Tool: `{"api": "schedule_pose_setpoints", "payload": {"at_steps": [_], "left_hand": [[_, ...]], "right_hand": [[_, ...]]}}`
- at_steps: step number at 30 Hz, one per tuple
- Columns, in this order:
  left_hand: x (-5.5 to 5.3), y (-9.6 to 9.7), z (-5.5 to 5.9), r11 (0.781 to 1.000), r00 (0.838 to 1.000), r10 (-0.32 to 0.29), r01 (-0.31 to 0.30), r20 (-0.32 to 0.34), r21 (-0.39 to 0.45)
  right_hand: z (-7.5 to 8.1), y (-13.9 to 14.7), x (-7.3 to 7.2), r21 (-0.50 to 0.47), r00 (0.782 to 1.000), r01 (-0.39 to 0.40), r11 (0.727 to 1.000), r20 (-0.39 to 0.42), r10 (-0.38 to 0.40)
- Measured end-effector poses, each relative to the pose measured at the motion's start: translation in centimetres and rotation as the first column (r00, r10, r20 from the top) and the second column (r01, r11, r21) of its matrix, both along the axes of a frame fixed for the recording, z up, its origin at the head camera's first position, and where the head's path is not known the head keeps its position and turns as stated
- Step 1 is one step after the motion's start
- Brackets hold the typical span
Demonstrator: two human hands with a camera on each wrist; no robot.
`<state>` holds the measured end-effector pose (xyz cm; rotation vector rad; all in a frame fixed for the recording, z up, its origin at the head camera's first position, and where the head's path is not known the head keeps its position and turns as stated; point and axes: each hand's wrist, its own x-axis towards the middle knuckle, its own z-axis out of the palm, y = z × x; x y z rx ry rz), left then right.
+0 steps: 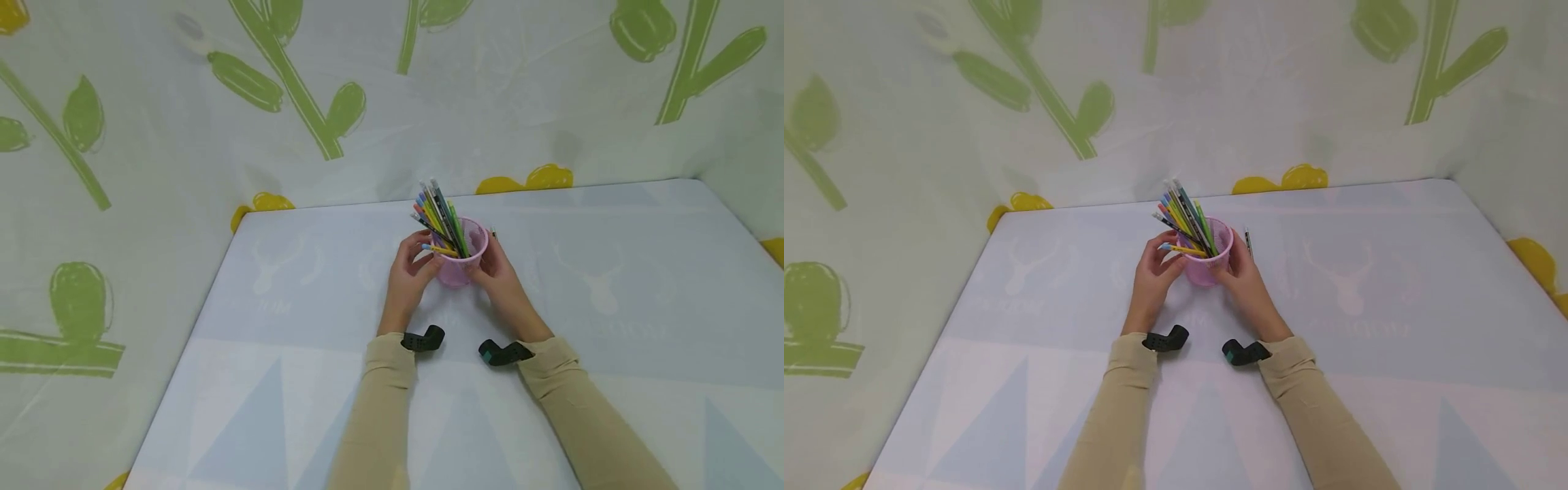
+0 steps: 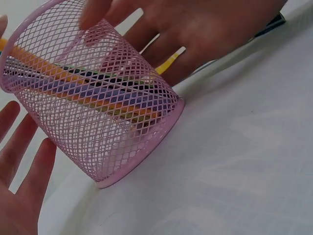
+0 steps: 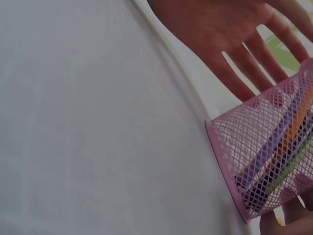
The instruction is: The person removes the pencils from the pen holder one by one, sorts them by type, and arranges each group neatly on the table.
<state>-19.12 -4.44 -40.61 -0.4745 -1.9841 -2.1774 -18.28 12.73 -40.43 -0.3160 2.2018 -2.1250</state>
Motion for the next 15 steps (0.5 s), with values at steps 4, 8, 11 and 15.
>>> {"api": "schedule_pose_setpoints", "payload": {"at_steps": [4,8,11,15], "left_hand": [[0.1,0.2,0.1,0.998,1.0,-0.022,0.021,-0.013,-0.066],[0.3,0.1,0.3,0.992,1.0,-0.016,0.016,0.001,-0.126],[0.3,-0.1,0.4,0.989,1.0,-0.001,0.0,-0.003,-0.147],[0.1,-0.1,0.6,0.992,0.999,0.032,-0.034,-0.016,-0.118]], "right_hand": [[-0.2,-0.5,0.1,-0.01,1.0,0.005,1.0,-0.019,-0.005],[-0.5,-0.9,0.3,-0.043,1.0,0.002,0.999,-0.022,-0.003],[-0.8,-1.2,0.2,-0.068,1.0,0.001,0.998,-0.013,-0.002],[-1.6,-1.2,-0.3,-0.041,1.0,0.027,0.999,0.001,-0.027]]}}
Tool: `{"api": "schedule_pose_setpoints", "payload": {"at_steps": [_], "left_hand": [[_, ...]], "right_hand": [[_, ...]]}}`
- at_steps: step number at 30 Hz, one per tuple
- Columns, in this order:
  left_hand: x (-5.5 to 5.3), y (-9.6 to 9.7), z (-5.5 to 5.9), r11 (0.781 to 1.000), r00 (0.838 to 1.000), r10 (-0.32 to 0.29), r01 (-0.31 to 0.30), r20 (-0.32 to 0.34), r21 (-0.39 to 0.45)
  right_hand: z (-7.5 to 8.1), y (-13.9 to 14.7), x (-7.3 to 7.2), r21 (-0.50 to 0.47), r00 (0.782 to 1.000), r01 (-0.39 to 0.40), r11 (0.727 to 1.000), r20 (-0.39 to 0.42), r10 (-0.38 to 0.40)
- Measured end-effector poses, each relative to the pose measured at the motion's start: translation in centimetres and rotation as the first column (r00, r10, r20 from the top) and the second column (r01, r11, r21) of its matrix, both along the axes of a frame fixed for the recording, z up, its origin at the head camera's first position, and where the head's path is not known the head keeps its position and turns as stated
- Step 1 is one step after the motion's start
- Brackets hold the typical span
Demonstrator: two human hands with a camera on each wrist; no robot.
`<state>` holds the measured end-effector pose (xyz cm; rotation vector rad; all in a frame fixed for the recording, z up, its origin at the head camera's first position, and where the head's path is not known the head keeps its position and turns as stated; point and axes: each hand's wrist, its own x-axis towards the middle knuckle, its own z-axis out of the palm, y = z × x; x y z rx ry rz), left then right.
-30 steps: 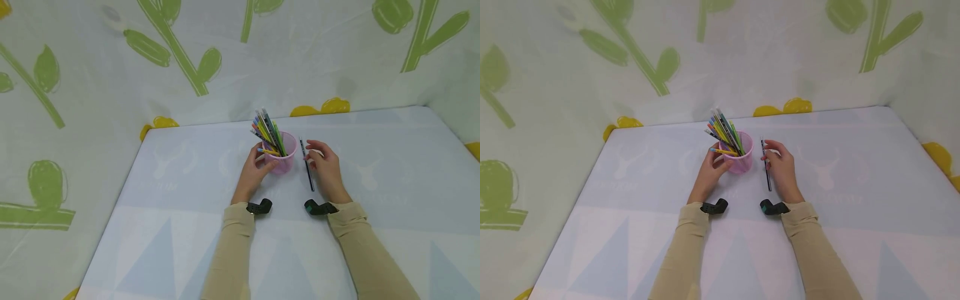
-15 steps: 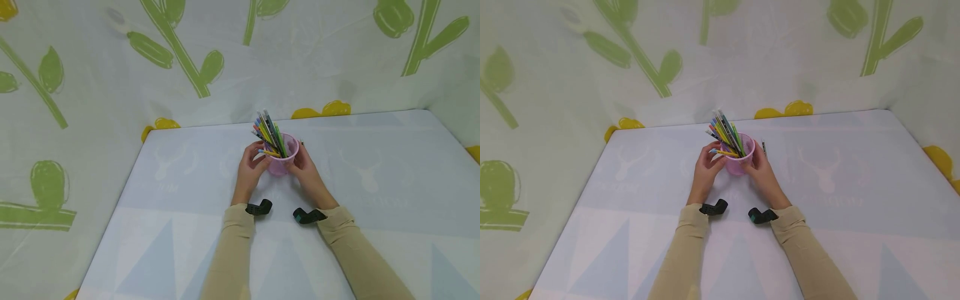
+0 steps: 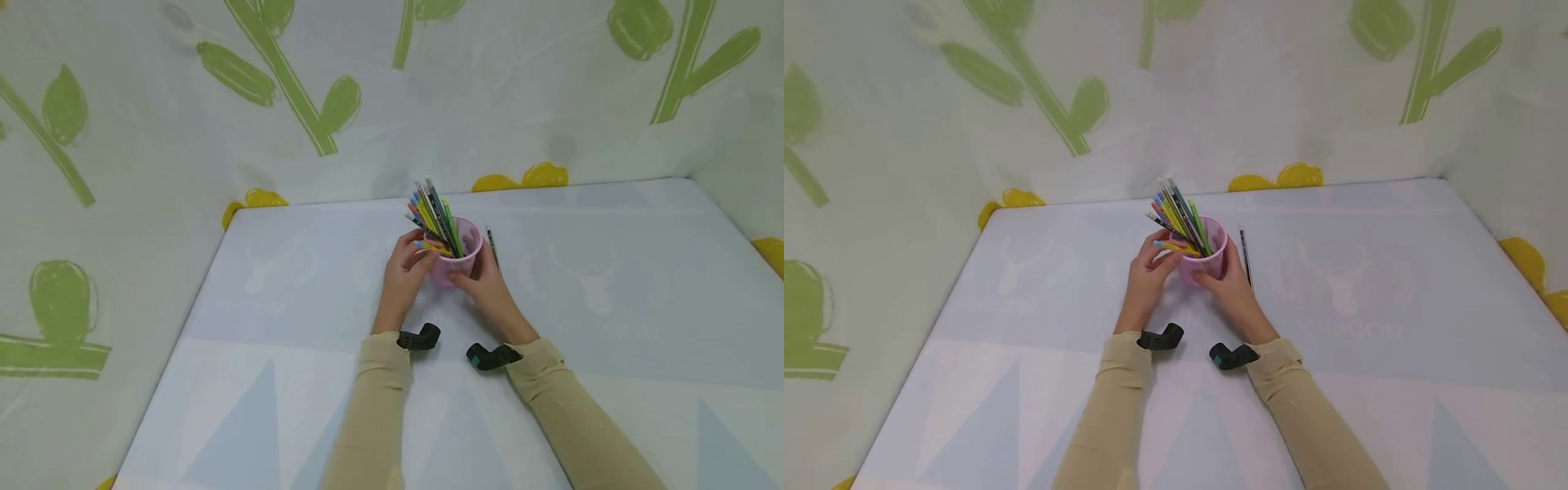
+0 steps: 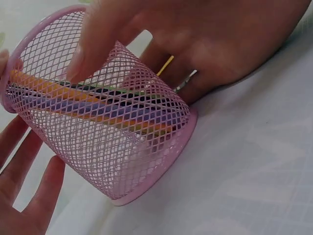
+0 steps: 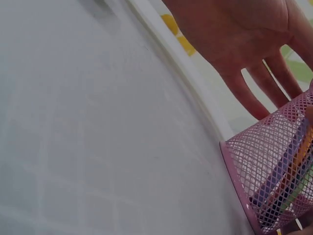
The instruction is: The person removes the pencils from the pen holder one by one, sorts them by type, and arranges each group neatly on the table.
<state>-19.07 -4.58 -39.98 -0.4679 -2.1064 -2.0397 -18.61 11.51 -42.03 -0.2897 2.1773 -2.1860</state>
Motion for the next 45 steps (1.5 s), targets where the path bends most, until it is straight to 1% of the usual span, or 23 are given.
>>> {"api": "schedule_pose_setpoints", "payload": {"at_steps": [4,7,11,14,16,19,20,22,24,25,27,29,31,32,33,35,36,37,40,42,43,44,45], "left_hand": [[-0.1,-0.3,0.4,0.998,0.999,0.043,-0.042,-0.01,0.052],[-0.1,-0.6,0.8,0.996,0.997,0.074,-0.073,-0.013,0.057],[0.0,-1.1,1.4,0.992,0.993,0.114,-0.112,-0.025,0.054],[0.0,-1.6,1.7,0.987,0.99,0.137,-0.135,-0.028,0.082],[-0.2,-1.8,1.7,0.981,0.99,0.142,-0.139,-0.016,0.134],[-0.7,-2.3,1.3,0.962,0.991,0.134,-0.133,0.013,0.24],[-0.9,-2.4,1.1,0.951,0.992,0.128,-0.129,0.02,0.28],[-1.2,-2.7,0.6,0.925,0.992,0.118,-0.123,0.037,0.36],[-1.3,-3.1,0.3,0.893,0.993,0.108,-0.12,0.053,0.434],[-1.4,-3.2,0.1,0.87,0.993,0.099,-0.118,0.064,0.478],[-1.5,-3.5,-0.2,0.817,0.993,0.085,-0.118,0.085,0.564],[-1.6,-3.8,-0.4,0.768,0.991,0.074,-0.126,0.108,0.628],[-1.6,-4.2,-0.7,0.73,0.988,0.067,-0.141,0.136,0.669],[-1.6,-4.4,-0.8,0.722,0.986,0.07,-0.157,0.154,0.674],[-1.6,-4.6,-0.9,0.72,0.981,0.075,-0.176,0.177,0.672],[-1.6,-4.9,-1.2,0.723,0.97,0.082,-0.216,0.229,0.656],[-1.6,-5.1,-1.3,0.73,0.962,0.087,-0.238,0.258,0.64],[-1.5,-5.3,-1.3,0.742,0.953,0.097,-0.262,0.288,0.617],[-1.2,-5.6,-1.3,0.811,0.92,0.142,-0.32,0.365,0.49],[-0.9,-5.7,-0.9,0.854,0.894,0.191,-0.354,0.404,0.381],[-0.8,-5.7,-0.8,0.871,0.884,0.22,-0.368,0.412,0.325],[-0.9,-5.7,-0.9,0.883,0.879,0.249,-0.379,0.407,0.278],[-1.0,-5.7,-1.1,0.89,0.874,0.278,-0.39,0.398,0.236]], "right_hand": [[-1.0,0.0,-0.5,0.075,0.999,0.05,0.996,0.016,-0.051],[-1.4,-0.2,-0.6,0.11,0.996,0.082,0.991,0.021,-0.084],[-1.6,-0.4,-0.6,0.107,0.994,0.099,0.989,0.026,-0.103],[-1.6,-0.5,-0.6,0.106,0.995,0.096,0.99,0.031,-0.1],[-1.5,-0.6,-0.5,0.116,0.994,0.097,0.989,0.035,-0.101],[-1.4,-0.6,-0.5,0.13,0.993,0.104,0.986,0.033,-0.109],[-1.4,-0.6,-0.6,0.135,0.993,0.106,0.985,0.032,-0.111],[-1.4,-0.6,-0.6,0.139,0.993,0.11,0.984,0.032,-0.115],[-1.4,-0.6,-0.7,0.143,0.993,0.11,0.984,0.031,-0.115],[-1.4,-0.6,-0.7,0.143,0.993,0.106,0.984,0.031,-0.112],[-1.4,-0.7,-0.6,0.141,0.994,0.103,0.985,0.032,-0.109],[-1.5,-0.6,-0.6,0.146,0.994,0.104,0.984,0.029,-0.11],[-1.5,-0.6,-0.6,0.145,0.994,0.108,0.984,0.018,-0.111],[-1.6,-0.7,-0.5,0.143,0.993,0.111,0.984,0.016,-0.114],[-1.7,-0.7,-0.5,0.138,0.993,0.111,0.984,0.011,-0.114],[-1.7,-0.6,-0.5,0.131,0.994,0.11,0.985,0.005,-0.111],[-1.7,-0.6,-0.5,0.124,0.994,0.105,0.987,0.003,-0.106],[-1.7,-0.6,-0.5,0.117,0.995,0.101,0.988,0.007,-0.103],[-1.7,-0.6,-0.5,0.108,0.995,0.097,0.989,0.024,-0.1],[-1.6,-0.7,-0.4,0.102,0.994,0.101,0.99,0.028,-0.104],[-1.6,-0.6,-0.4,0.1,0.994,0.104,0.99,0.029,-0.108],[-1.6,-0.6,-0.4,0.098,0.994,0.105,0.99,0.029,-0.109],[-1.6,-0.6,-0.3,0.097,0.994,0.106,0.99,0.03,-0.109]]}}
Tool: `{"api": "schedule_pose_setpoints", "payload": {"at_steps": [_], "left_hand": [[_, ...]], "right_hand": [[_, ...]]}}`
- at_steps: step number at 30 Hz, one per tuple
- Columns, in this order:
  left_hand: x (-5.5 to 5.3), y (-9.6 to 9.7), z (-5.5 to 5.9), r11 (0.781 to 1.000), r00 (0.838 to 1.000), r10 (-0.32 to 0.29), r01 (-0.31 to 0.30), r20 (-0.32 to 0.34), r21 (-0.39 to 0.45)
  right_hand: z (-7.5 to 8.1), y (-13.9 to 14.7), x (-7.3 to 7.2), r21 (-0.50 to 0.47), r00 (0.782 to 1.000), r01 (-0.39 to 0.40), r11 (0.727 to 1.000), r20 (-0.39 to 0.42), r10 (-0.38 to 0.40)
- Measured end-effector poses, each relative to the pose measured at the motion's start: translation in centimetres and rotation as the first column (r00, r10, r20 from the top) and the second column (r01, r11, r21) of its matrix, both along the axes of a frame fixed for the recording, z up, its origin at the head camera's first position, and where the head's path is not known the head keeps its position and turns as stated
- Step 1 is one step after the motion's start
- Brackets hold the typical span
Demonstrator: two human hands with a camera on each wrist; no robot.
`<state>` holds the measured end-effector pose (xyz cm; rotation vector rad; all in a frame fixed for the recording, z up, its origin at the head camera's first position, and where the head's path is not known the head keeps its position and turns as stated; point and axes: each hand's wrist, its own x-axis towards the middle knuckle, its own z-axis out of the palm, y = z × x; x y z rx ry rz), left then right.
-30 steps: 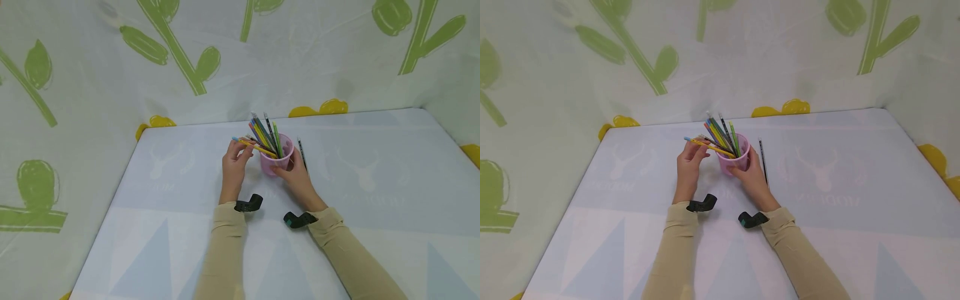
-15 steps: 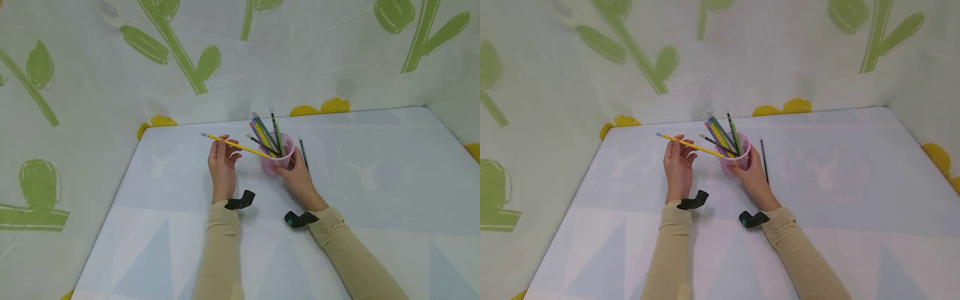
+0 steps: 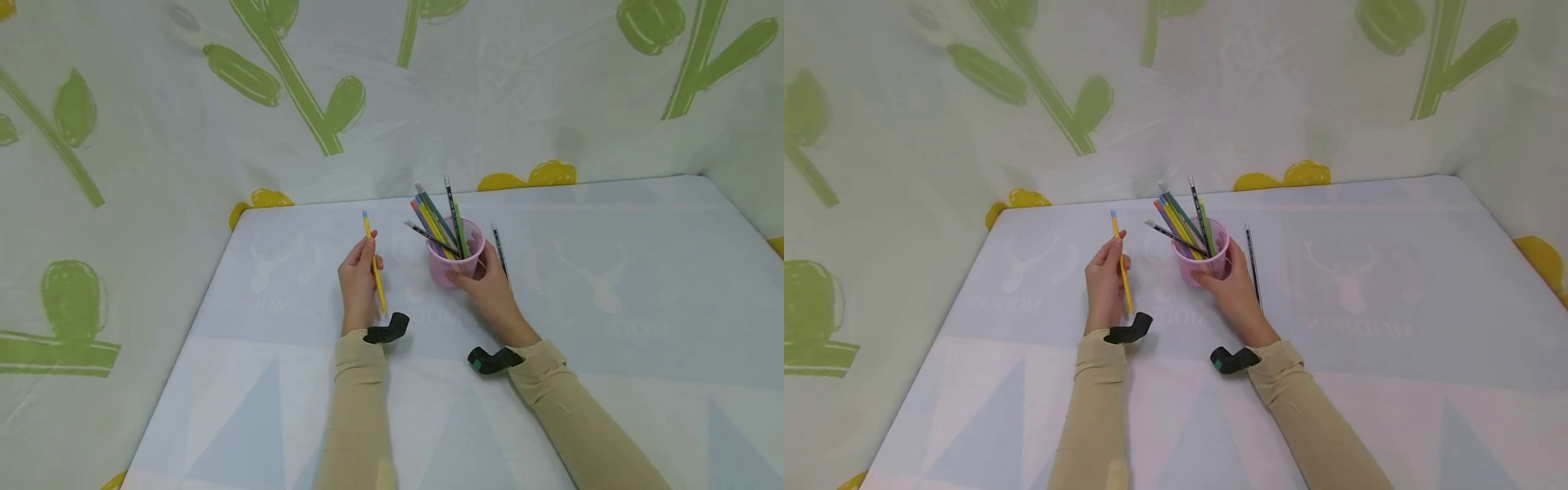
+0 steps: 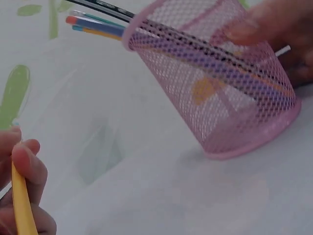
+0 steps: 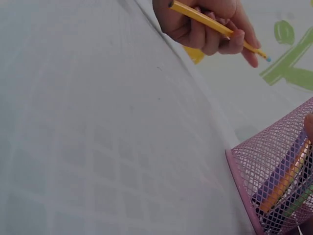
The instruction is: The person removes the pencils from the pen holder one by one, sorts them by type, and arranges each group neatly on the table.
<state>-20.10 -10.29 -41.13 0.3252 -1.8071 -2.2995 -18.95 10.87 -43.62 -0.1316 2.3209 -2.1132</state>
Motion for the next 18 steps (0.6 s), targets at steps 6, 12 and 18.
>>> {"api": "schedule_pose_setpoints", "payload": {"at_steps": [6,12,18], "left_hand": [[-1.0,-0.4,-2.0,0.873,0.992,0.102,-0.051,0.078,-0.485],[-1.1,-0.5,-2.1,0.669,0.982,0.117,0.032,0.148,-0.743],[-1.0,-0.6,-2.1,0.529,0.979,0.139,0.052,0.147,-0.847]], "right_hand": [[0.2,0.1,0.2,-0.018,1.0,-0.012,1.0,0.009,0.012],[0.3,0.2,0.0,-0.002,1.0,-0.005,1.0,0.002,0.005],[0.3,0.2,0.1,0.027,1.0,-0.002,1.0,0.025,0.001]]}}
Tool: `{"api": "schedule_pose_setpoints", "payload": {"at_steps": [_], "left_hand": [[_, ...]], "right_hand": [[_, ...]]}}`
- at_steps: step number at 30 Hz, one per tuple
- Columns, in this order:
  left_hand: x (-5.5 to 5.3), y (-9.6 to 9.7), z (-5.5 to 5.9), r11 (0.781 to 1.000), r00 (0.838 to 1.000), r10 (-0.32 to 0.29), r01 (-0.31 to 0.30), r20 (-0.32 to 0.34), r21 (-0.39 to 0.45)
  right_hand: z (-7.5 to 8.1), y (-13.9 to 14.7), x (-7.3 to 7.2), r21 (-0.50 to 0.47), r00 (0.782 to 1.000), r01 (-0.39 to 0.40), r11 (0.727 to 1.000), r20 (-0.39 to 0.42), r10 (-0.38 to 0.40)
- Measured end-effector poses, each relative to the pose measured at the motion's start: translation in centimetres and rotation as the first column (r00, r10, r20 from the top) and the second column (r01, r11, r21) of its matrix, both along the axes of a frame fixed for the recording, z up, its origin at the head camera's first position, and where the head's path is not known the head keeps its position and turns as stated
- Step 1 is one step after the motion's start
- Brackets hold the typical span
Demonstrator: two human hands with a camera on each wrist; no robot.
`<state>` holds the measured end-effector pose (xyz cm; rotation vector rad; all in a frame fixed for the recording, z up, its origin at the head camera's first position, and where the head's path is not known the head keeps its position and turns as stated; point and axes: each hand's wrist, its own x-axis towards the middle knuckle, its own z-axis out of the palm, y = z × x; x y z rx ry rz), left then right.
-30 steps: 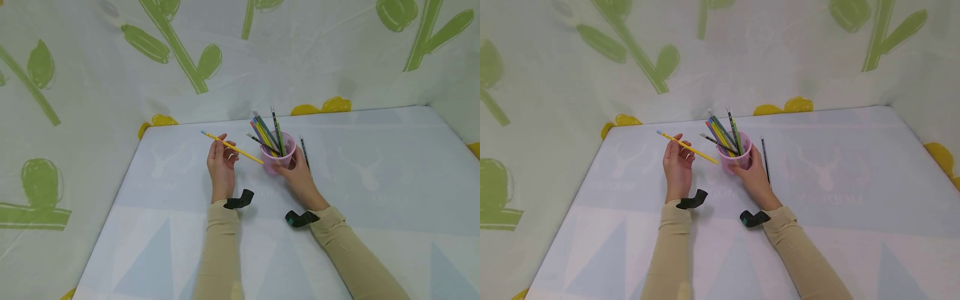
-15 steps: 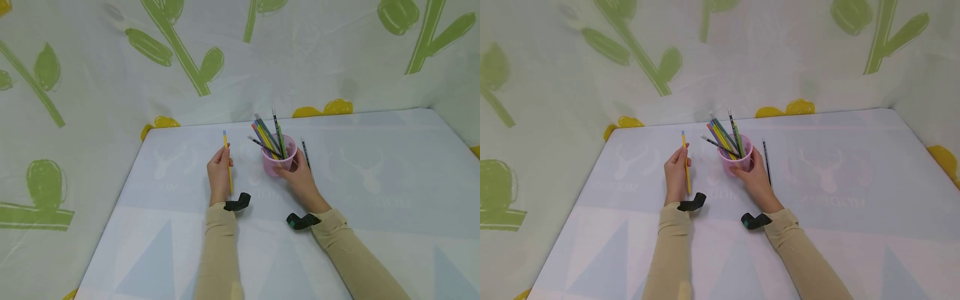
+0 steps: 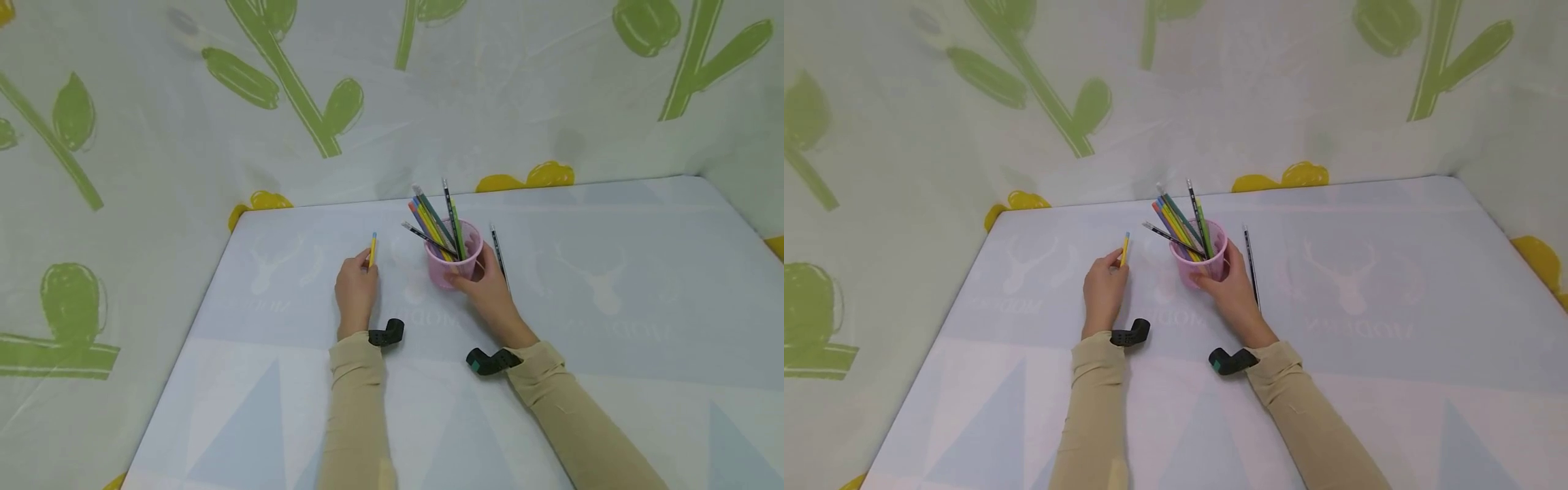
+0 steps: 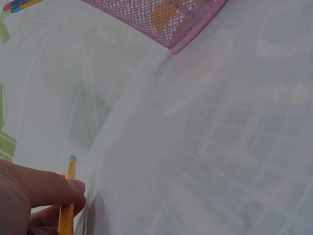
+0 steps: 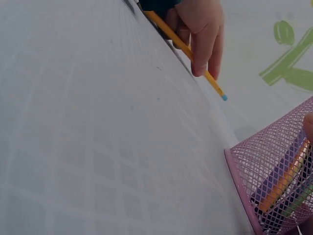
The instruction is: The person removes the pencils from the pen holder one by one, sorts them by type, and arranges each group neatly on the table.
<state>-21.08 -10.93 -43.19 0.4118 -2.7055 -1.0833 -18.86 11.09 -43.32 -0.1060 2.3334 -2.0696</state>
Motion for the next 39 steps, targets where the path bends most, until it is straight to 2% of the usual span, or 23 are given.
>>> {"api": "schedule_pose_setpoints", "payload": {"at_steps": [5,11,21,33,36,39], "left_hand": [[0.2,0.1,0.1,1.0,1.0,-0.003,0.003,-0.002,-0.029],[0.5,0.0,0.2,0.993,0.999,0.029,-0.027,0.016,-0.115],[0.5,-0.5,0.2,0.992,0.999,0.051,-0.05,0.007,-0.113],[0.4,-0.3,0.1,0.998,0.989,0.06,-0.064,-0.133,-0.022],[0.3,0.0,0.1,0.996,0.981,0.067,-0.055,-0.183,0.074],[0.3,0.5,0.2,0.982,0.972,0.07,-0.027,-0.222,0.189]], "right_hand": [[0.0,0.1,0.0,-0.009,1.0,-0.003,1.0,-0.024,0.002],[-0.1,0.1,0.0,-0.027,1.0,-0.012,1.0,-0.023,0.011],[0.1,-0.2,0.0,0.03,1.0,-0.006,1.0,-0.023,0.007],[-0.2,-0.2,0.0,0.059,1.0,-0.012,0.998,0.012,0.011],[-0.2,-0.2,0.0,0.06,1.0,-0.01,0.998,0.01,0.009],[-0.2,-0.2,0.0,0.06,1.0,-0.006,0.998,0.004,0.006]]}}
